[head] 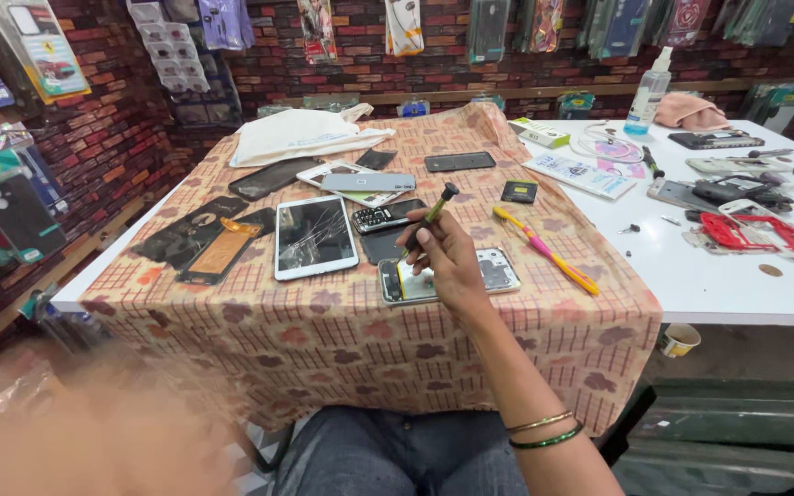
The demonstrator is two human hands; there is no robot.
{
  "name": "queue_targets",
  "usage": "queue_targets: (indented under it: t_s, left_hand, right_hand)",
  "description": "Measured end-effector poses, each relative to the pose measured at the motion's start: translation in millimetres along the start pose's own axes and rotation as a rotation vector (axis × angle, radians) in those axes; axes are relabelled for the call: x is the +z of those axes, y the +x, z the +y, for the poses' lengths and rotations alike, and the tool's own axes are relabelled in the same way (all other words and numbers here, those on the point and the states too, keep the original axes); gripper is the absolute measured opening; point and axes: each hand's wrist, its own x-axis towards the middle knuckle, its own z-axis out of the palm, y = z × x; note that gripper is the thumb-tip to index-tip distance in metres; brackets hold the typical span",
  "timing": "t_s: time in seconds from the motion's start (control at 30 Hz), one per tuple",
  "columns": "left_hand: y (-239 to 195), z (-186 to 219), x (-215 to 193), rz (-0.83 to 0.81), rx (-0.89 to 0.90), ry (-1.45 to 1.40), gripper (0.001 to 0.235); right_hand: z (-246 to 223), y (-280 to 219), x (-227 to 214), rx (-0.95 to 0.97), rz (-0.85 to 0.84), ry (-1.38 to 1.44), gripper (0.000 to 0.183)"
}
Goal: The person uses a screwdriver to remove screws from a disassembled mobile phone on a cluttered workbench. The person repeatedly unscrews and removes screws from the phone's internal frame.
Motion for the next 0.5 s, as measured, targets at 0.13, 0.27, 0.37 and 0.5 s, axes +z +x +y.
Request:
queue_targets:
  t_s: [0.13, 0.27, 0.37, 0.5]
  left_hand:
    - [82.7, -88.7, 44.3, 0.389, 0.043, -0.183, 0.01]
    - [109.9, -155.4, 91.3, 0.377, -0.111, -0.219, 0.027]
    - [108.8, -188.4, 113.8, 0.315, -0.164, -0.263, 0.037]
    - [106.9, -213.0, 126.0, 0.283, -0.131, -0.464, 0.035]
  right_hand:
    - [-4.7, -1.4, 2.4, 0.007, -0.017, -0.096, 0.023]
    - [-5.2, -1.7, 3.4, 0.002, -0.03, -0.138, 0.021]
    - [-3.7, -2.4, 3.9, 0.001, -0.017, -0.176, 0.019]
    - [-3.4, -2.0, 5.6, 0.022, -0.002, -0.166, 0.017]
